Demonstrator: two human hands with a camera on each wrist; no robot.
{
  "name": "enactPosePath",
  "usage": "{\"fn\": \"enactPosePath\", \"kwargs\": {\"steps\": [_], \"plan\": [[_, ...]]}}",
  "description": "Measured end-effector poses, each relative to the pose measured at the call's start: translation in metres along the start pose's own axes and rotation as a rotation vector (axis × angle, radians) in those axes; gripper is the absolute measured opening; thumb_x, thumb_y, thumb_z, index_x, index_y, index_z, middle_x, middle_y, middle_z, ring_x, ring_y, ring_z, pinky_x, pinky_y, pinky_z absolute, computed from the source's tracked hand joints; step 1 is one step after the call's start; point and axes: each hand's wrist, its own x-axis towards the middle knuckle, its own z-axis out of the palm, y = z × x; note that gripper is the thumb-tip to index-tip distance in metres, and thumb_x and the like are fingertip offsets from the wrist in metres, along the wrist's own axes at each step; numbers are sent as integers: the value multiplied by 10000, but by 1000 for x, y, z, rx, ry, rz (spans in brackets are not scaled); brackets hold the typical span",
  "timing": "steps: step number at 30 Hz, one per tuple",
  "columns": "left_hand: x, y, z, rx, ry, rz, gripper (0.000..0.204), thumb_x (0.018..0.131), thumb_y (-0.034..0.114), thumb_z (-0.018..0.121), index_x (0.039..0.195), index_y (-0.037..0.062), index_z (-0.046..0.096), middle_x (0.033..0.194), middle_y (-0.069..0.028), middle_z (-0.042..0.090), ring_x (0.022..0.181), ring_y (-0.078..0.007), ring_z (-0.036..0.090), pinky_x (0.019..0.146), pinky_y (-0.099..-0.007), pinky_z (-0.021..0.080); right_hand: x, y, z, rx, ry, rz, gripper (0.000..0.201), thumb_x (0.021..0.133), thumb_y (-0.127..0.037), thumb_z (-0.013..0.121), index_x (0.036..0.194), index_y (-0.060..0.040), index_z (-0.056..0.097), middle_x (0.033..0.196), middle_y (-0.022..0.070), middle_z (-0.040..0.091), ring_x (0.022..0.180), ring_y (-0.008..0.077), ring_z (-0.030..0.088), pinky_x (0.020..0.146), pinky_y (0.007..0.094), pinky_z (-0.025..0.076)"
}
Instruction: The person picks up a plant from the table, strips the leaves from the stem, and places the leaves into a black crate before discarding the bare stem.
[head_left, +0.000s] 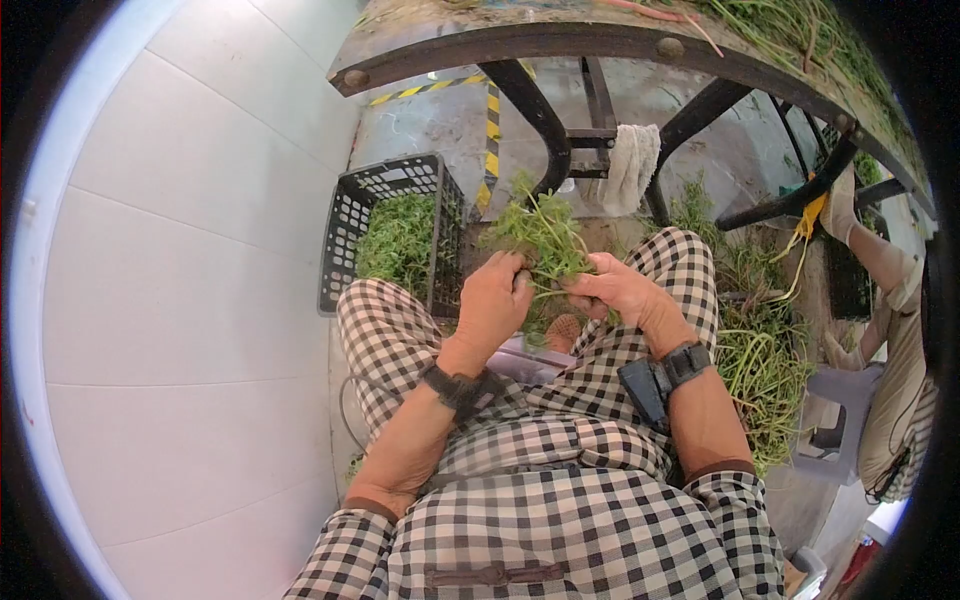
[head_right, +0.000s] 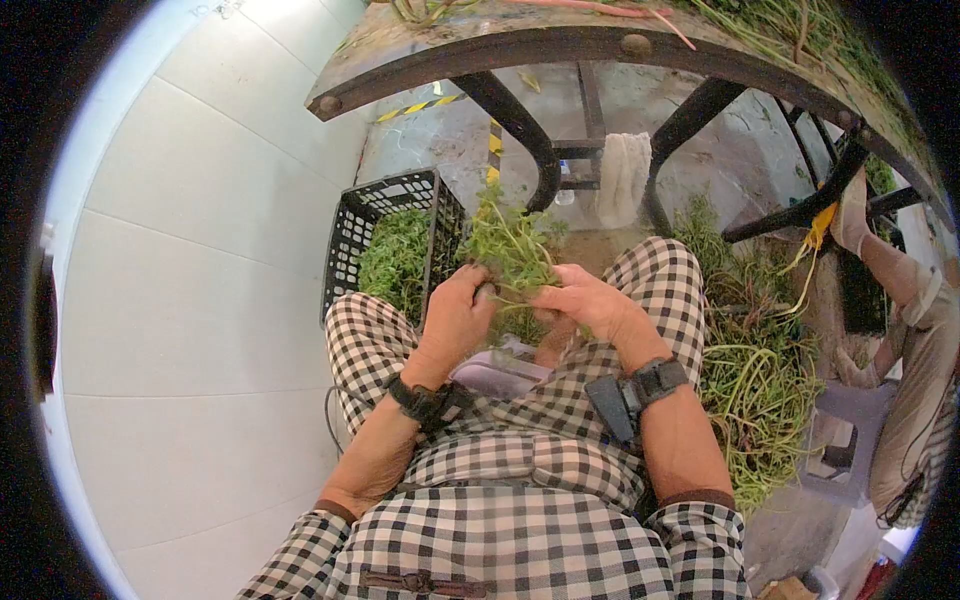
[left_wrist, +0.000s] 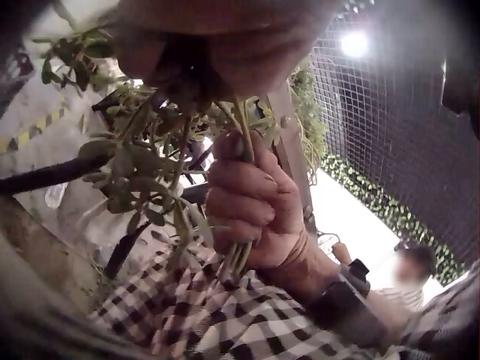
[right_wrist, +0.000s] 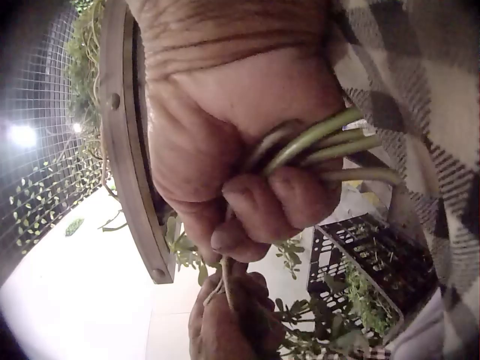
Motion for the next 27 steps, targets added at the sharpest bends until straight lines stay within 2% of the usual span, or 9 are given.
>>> {"fn": "enactPosePath", "kwargs": {"steps": [3, 6, 9, 11, 13, 14, 20, 23, 27], "plan": [[2, -6, 11, -390, -2, -179, 113, 758, 82, 501, 848, 33, 551, 783, -144, 558, 673, -318, 551, 599, -388, 436, -2, -1, 1, -135, 11, -85, 86, 824, -148, 573, 792, -90, 518, 606, -29, 420, 507, 74, 368, 456, 221, 287], [10, -8, 4, -901, -101, -798, 112, 786, 86, 483, 860, 32, 548, 761, -109, 568, 660, -257, 565, 607, -347, 462, 2, 11, -10, -492, -25, -353, 90, 829, -140, 568, 800, -69, 521, 607, -26, 420, 525, 86, 386, 474, 230, 314], [15, -10, -24, -1362, 178, -1083, 113, 831, 97, 471, 882, 28, 546, 788, -65, 554, 704, -203, 570, 641, -341, 495, 1, 7, -11, -305, -28, -181, 108, 830, -140, 565, 823, -43, 519, 607, -20, 424, 524, 100, 396, 487, 240, 343], [1, -39, -17, -1466, 145, -852, 131, 884, 78, 455, 992, 17, 496, 780, -40, 551, 734, -157, 555, 625, -248, 483, 1, 0, -8, -171, -4, -34, 124, 832, -144, 561, 846, -29, 516, 611, -13, 438, 522, 103, 407, 490, 243, 359], [6, -32, -24, -1594, 303, -1088, 110, 895, 62, 438, 984, 27, 493, 784, -35, 551, 727, -160, 557, 616, -255, 494, 6, 4, -8, -228, 20, -21, 141, 834, -149, 554, 872, -20, 513, 618, -4, 462, 525, 102, 426, 488, 245, 371], [1, -50, -17, -1546, 260, -1018, 110, 873, 109, 449, 944, 32, 483, 800, -43, 521, 722, -174, 548, 611, -315, 511, 8, 7, -6, -299, 48, -37, 147, 835, -151, 550, 878, -16, 511, 623, 2, 475, 529, 101, 435, 488, 246, 378], [7, -37, -38, -1703, -31, -630, 161, 853, 83, 509, 1003, 39, 467, 676, 2, 455, 555, -100, 441, 487, -254, 415, 9, 5, 6, -394, 215, -127, 169, 836, -153, 535, 899, 1, 508, 662, 31, 535, 568, 111, 481, 502, 256, 416], [12, -11, -46, -1313, 101, -676, 118, 867, 119, 521, 951, 44, 485, 655, 13, 413, 524, -87, 359, 460, -239, 344, 13, 7, 2, -488, 206, -171, 171, 832, -148, 532, 909, 4, 513, 684, 41, 546, 584, 118, 489, 524, 260, 427], [14, 17, -49, -913, 15, -524, 109, 832, 110, 553, 894, 21, 548, 670, 2, 485, 577, -84, 430, 524, -237, 385, 13, 8, 3, -587, 219, -182, 201, 824, -148, 539, 930, 22, 524, 749, 94, 570, 673, 182, 533, 621, 315, 441]]}}
